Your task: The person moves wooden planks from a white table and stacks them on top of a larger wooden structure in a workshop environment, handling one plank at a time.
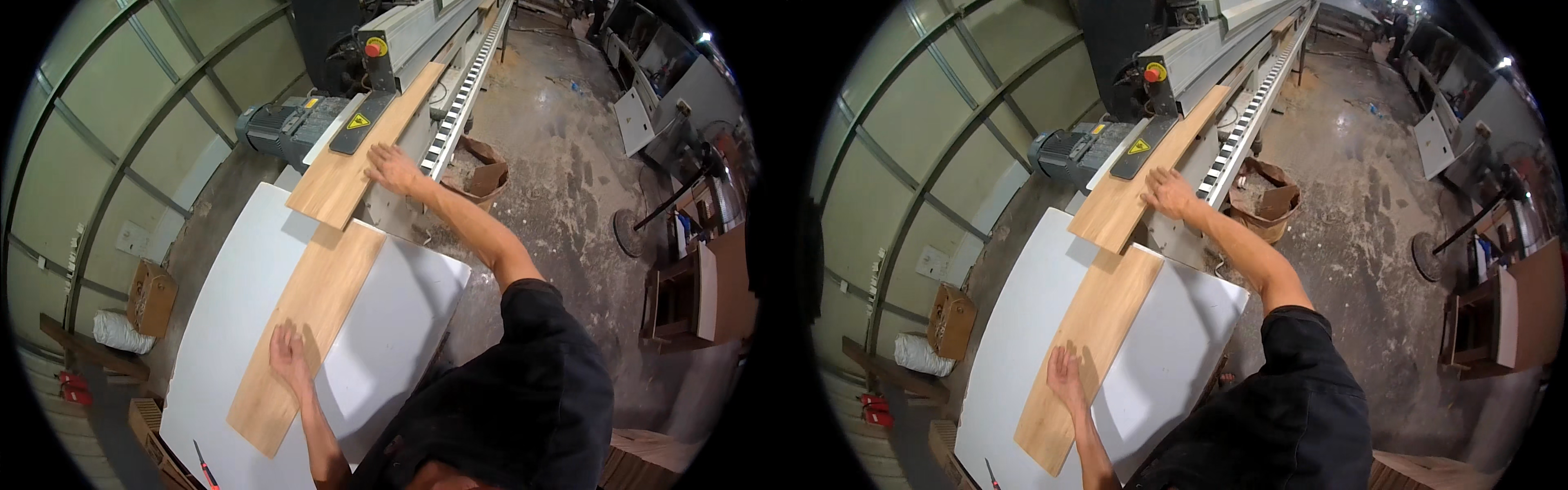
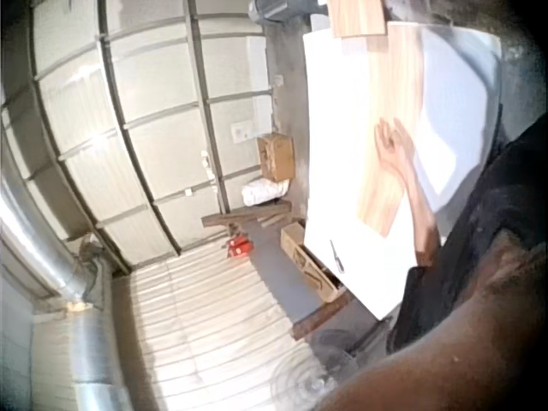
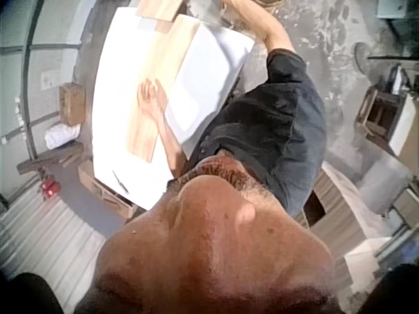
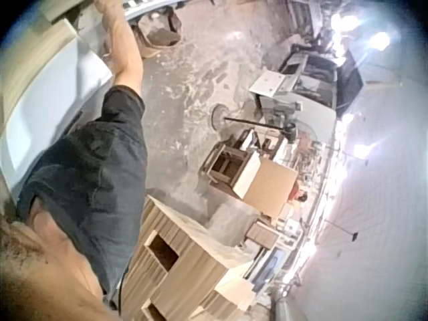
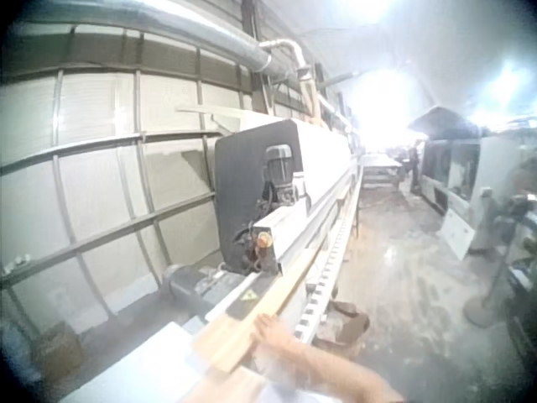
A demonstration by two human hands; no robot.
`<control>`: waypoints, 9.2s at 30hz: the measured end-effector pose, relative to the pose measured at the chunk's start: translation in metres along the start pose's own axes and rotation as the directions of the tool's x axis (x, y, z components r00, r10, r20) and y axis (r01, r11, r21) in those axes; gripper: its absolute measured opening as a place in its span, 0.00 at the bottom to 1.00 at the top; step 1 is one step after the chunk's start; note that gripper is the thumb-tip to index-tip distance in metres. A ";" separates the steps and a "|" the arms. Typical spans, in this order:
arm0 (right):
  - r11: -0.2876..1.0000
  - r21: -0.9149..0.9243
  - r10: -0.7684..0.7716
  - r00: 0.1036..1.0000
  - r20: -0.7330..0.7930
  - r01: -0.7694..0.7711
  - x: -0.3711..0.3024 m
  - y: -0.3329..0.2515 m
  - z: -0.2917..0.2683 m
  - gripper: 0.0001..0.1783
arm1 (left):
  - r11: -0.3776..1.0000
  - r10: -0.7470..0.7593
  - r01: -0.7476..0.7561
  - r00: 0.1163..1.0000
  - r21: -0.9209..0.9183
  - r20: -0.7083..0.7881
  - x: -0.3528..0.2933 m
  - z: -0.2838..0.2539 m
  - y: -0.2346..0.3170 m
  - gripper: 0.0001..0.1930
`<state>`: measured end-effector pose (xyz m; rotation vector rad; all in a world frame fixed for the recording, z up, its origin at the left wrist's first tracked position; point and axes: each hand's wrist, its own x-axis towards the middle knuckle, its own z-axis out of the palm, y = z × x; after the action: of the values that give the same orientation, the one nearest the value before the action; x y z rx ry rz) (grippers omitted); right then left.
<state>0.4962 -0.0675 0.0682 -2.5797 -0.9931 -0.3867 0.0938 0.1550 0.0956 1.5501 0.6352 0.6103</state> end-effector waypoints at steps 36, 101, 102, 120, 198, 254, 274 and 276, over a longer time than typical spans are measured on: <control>0.987 -0.103 0.123 0.992 -0.039 -0.126 0.009 0.011 -0.028 0.22 | 0.967 -0.243 0.204 0.916 -0.149 -0.319 -0.004 -0.157 -0.019 0.16; 0.223 0.975 0.735 0.659 -0.161 -0.010 -0.290 -0.154 -0.041 0.36 | 0.969 0.214 -0.180 0.952 0.167 -0.218 -0.173 -0.352 -0.063 0.45; 0.210 0.978 0.719 0.679 -0.149 -0.008 -0.279 -0.158 -0.033 0.37 | 0.975 0.195 -0.163 0.952 0.150 -0.236 -0.171 -0.367 -0.071 0.43; -0.270 0.414 0.962 -0.260 0.081 -0.869 -0.625 -0.158 -0.127 0.39 | 0.990 -0.136 0.075 0.725 0.118 0.675 -0.135 0.005 0.045 0.29; -0.292 0.696 -0.943 -0.075 -0.324 0.656 -0.904 -0.400 -0.840 0.37 | 0.644 0.311 0.719 -0.559 -0.262 -0.769 -1.638 0.483 0.536 0.41; -0.587 0.712 -0.807 0.209 -0.553 -0.385 -0.929 -0.331 -0.681 0.30 | 0.798 0.470 0.528 -0.243 0.290 -0.849 -1.736 0.362 0.399 0.29; -0.633 0.764 -0.722 0.451 -0.525 -0.125 -0.868 -0.376 -0.638 0.31 | 0.770 0.633 0.183 -0.338 0.611 -0.696 -1.654 0.318 0.366 0.24; -0.628 0.772 -0.710 0.479 -0.516 -0.099 -0.874 -0.365 -0.646 0.29 | 0.756 0.641 0.154 -0.373 0.637 -0.671 -1.651 0.315 0.365 0.28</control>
<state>-0.4625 -0.5969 0.4079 -0.1350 -1.5482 0.8838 -0.8319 -1.2586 0.4185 1.2195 1.8611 2.5995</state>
